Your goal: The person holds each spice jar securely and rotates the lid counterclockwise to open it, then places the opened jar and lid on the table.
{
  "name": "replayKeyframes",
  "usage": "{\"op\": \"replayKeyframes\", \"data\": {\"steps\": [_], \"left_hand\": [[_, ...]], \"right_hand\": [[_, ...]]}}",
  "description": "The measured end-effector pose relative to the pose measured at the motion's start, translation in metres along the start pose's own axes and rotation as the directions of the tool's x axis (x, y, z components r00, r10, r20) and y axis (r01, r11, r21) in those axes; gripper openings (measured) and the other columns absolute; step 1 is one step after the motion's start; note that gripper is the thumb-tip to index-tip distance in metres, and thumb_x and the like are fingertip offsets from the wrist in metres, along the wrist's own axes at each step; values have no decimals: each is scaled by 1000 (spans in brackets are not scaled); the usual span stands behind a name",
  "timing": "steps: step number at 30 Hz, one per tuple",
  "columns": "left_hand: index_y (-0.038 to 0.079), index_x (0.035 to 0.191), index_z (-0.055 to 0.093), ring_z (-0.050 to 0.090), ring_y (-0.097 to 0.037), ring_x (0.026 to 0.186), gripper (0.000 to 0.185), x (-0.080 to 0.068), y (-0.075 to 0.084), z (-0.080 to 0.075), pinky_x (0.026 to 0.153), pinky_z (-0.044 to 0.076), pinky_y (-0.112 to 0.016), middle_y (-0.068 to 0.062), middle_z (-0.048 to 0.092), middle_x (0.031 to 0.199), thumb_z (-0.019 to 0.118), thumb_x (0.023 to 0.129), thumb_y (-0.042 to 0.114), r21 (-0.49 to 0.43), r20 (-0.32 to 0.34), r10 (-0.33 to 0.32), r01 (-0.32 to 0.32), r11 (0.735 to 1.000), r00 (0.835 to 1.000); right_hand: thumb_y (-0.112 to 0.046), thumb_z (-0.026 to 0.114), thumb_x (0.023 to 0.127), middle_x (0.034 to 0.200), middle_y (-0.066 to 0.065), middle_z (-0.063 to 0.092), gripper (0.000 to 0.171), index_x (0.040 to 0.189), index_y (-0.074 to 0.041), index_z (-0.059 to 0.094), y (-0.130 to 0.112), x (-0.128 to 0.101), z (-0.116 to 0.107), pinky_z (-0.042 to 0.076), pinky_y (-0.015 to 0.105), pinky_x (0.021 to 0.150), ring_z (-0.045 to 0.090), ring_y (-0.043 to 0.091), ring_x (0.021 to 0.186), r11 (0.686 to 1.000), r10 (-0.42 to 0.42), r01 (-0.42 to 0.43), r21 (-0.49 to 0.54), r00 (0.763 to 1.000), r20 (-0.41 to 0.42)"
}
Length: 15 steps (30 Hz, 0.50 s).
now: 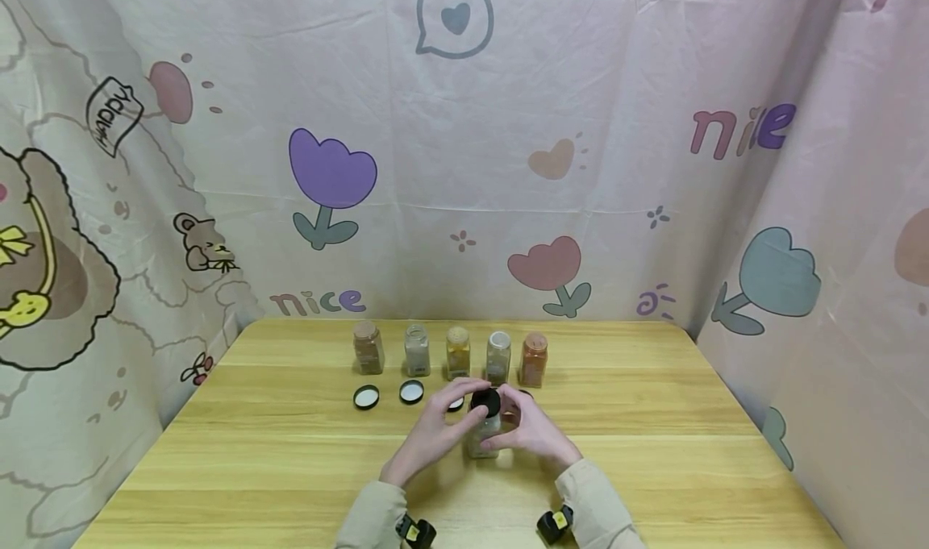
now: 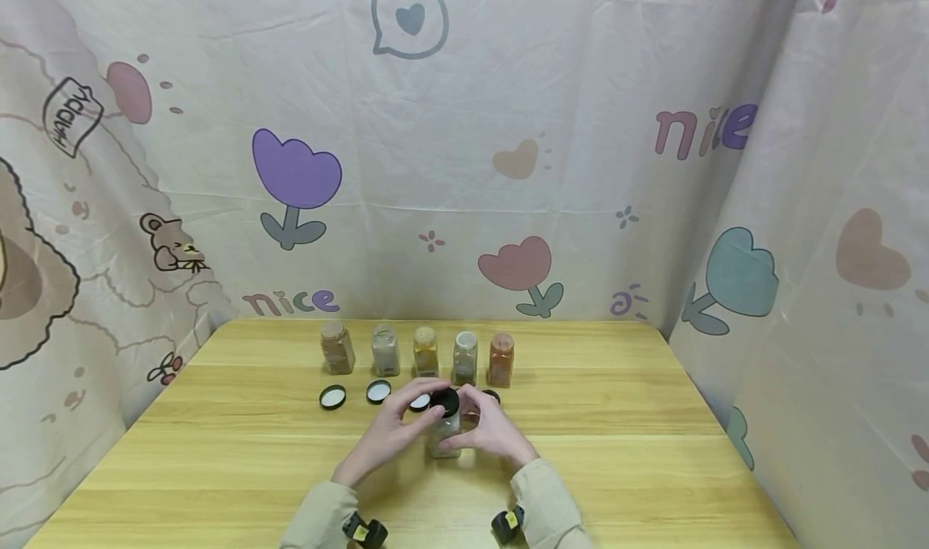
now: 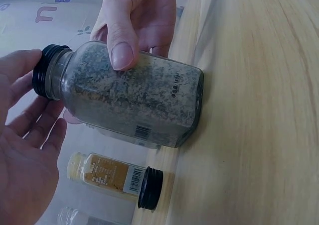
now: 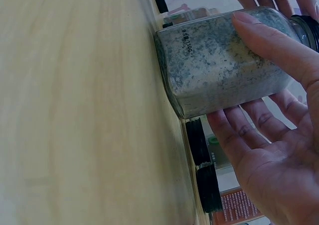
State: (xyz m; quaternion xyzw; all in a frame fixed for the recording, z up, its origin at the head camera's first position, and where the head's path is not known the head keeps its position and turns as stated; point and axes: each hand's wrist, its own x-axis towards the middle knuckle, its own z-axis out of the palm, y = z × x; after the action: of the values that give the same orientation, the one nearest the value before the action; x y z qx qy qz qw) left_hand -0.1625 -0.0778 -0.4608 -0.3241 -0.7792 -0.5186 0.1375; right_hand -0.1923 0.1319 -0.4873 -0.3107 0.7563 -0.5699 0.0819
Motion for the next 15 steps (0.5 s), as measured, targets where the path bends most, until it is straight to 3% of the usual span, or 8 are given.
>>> {"op": "replayKeyframes", "data": {"steps": [7, 15], "left_hand": [[13, 132, 64, 57, -31, 131, 35, -1, -2, 1, 113, 46, -51, -11, 63, 139, 66, 98, 17, 13, 6, 8, -8, 1000, 1000], [5, 134, 62, 53, -37, 137, 38, -1, 0, -1, 116, 43, -50, -12, 60, 144, 58, 96, 0, -22, 44, 22, -21, 1000, 999]], "right_hand": [[-7, 87, 75, 109, 5, 64, 48, 113, -4, 57, 1, -1, 0, 52, 21, 98, 65, 8, 103, 1000, 2, -2, 3, 1000, 3], [-8, 87, 75, 118, 15, 66, 54, 118, -3, 56, -1, 0, 0, 52, 20, 99, 66, 6, 108, 1000, 11, -11, 7, 1000, 5]]}}
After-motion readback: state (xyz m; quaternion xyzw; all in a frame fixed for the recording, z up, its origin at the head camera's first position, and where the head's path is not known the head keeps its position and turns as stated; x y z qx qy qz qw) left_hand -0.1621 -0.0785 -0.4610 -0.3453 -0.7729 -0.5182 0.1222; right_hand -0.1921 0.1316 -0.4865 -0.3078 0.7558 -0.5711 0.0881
